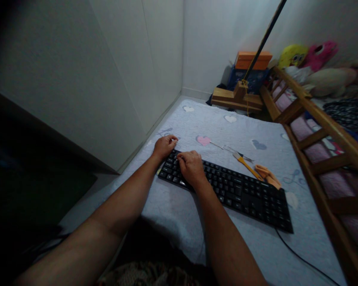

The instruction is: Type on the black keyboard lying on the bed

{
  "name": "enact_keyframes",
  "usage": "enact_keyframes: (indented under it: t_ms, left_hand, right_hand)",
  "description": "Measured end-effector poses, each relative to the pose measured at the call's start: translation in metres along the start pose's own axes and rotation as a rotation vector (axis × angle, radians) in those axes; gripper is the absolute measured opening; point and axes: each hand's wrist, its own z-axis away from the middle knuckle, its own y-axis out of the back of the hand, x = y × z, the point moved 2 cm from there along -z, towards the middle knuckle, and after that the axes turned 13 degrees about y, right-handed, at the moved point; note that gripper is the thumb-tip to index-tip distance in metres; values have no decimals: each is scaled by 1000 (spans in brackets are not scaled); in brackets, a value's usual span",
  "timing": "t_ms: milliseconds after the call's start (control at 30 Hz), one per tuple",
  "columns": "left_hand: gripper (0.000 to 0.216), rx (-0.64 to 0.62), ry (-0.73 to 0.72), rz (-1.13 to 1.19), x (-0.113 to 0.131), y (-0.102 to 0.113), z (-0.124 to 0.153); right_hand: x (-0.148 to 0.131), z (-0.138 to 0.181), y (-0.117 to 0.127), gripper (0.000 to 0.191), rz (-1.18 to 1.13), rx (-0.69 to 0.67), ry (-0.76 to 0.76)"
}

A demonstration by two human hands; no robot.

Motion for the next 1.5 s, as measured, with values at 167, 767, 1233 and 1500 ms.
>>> enact_keyframes:
  t_ms: [167, 767, 1233, 1500]
  left_hand:
    - [29, 9, -5, 10, -1, -1, 0]
    - [28, 10, -3, 20, 1, 0, 0]
    - [29, 0, 1, 3, 0, -1, 0]
    - [29, 11, -15, 8, 1, 0, 1]
  right_hand:
    - [0, 0, -1, 16, -9, 4, 3]
    - [-4, -2, -6, 18, 2, -14, 12]
    - [-6, -5, -9, 18, -4, -27, 24]
    - [-4, -2, -4, 18, -9, -10, 7]
